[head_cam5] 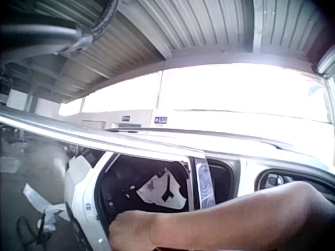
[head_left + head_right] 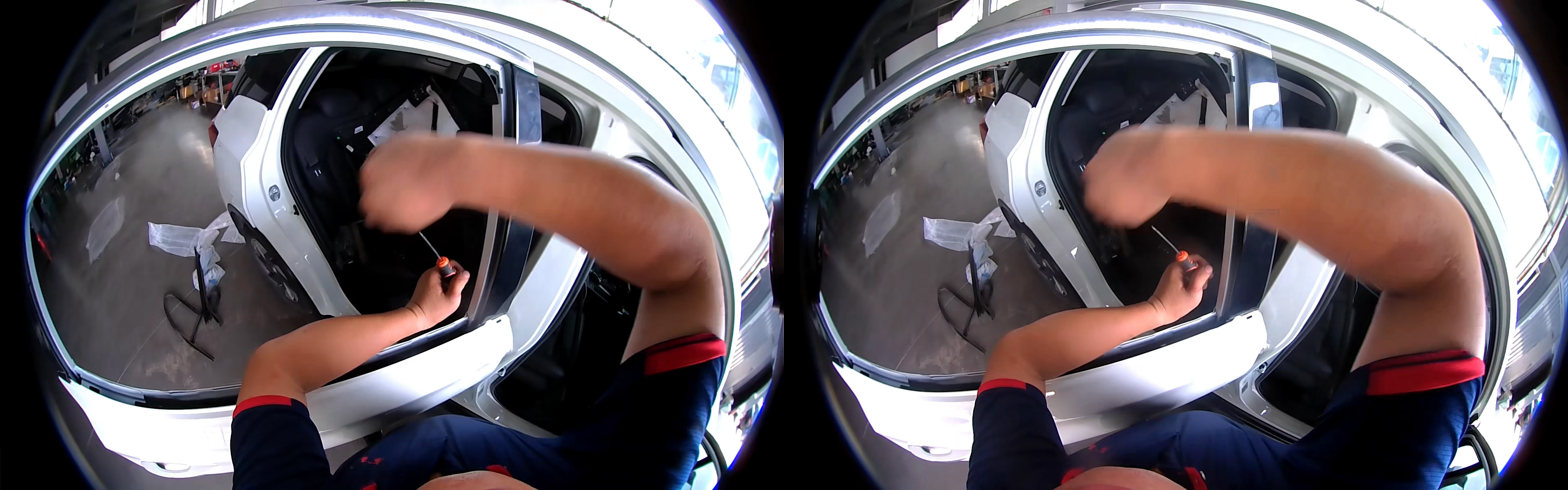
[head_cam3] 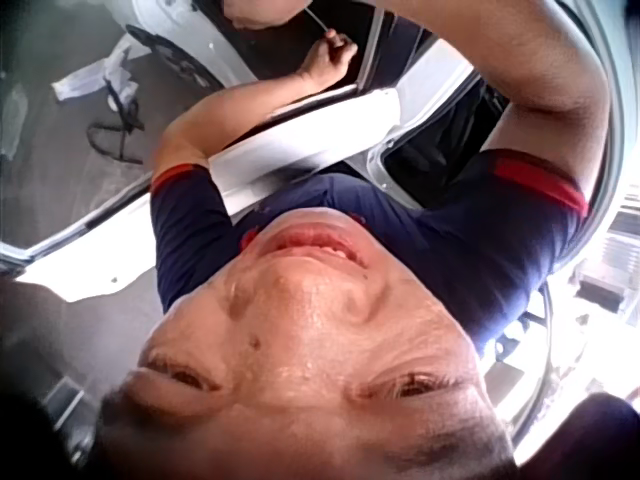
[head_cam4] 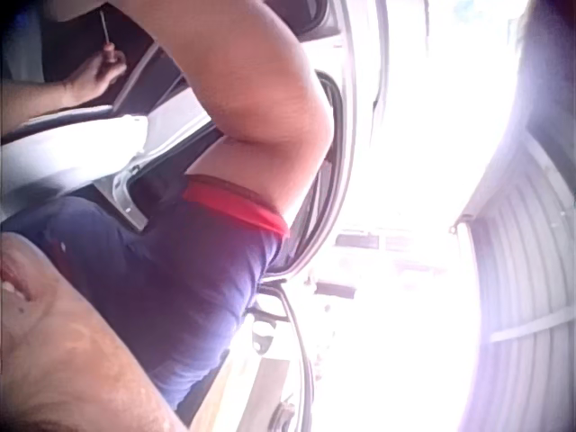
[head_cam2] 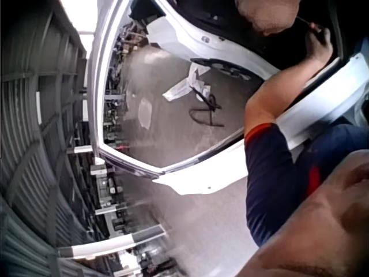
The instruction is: The person removes a black rubber weatherstrip from a detached white car door frame using a screwdriver. They then walk to a white car in the garage and install the weatherstrip along the window frame of the open door, securing it with a screwdriver.
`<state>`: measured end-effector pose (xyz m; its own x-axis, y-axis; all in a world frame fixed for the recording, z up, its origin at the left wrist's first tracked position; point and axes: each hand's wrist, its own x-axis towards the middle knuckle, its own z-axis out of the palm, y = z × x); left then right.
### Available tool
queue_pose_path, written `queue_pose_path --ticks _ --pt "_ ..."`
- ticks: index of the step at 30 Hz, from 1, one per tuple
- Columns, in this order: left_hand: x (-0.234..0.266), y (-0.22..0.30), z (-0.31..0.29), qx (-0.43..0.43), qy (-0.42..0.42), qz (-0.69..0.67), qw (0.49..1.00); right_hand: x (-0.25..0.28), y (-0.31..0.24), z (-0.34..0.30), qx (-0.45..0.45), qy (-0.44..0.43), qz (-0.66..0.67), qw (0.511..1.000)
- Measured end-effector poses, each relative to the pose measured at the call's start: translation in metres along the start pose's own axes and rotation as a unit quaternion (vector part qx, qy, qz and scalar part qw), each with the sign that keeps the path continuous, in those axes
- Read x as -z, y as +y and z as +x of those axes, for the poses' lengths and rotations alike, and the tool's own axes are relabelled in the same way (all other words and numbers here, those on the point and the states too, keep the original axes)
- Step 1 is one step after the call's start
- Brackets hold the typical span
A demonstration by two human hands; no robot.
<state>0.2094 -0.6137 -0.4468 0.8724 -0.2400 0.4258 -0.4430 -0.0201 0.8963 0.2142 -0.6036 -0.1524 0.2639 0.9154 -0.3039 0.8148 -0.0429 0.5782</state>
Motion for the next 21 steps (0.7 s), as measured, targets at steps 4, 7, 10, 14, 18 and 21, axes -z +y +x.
queue_pose_path --ticks 4,7,10,14,18,21 --pt "-0.007 0.017 -0.012 0.016 0.002 -0.022 1.000 -0.002 0.027 -0.010 0.092 0.013 0.051 0.994" --pt "-0.008 0.026 -0.003 0.009 -0.011 -0.021 1.000 0.018 0.091 -0.058 -0.289 -0.189 -0.074 0.935" --pt "-0.007 0.026 -0.004 0.033 -0.016 -0.042 0.998 -0.028 0.097 -0.043 -0.084 -0.232 -0.152 0.957" --pt "0.009 0.004 0.007 0.003 0.028 0.012 1.000 0.008 0.053 -0.053 -0.222 -0.022 -0.032 0.974" --pt "0.023 0.043 0.024 -0.057 0.038 0.030 0.997 0.020 0.039 -0.098 -0.248 0.143 0.058 0.956" --pt "0.050 0.068 0.064 -0.089 0.038 0.015 0.995 0.016 0.068 -0.147 -0.437 0.382 0.219 0.784"
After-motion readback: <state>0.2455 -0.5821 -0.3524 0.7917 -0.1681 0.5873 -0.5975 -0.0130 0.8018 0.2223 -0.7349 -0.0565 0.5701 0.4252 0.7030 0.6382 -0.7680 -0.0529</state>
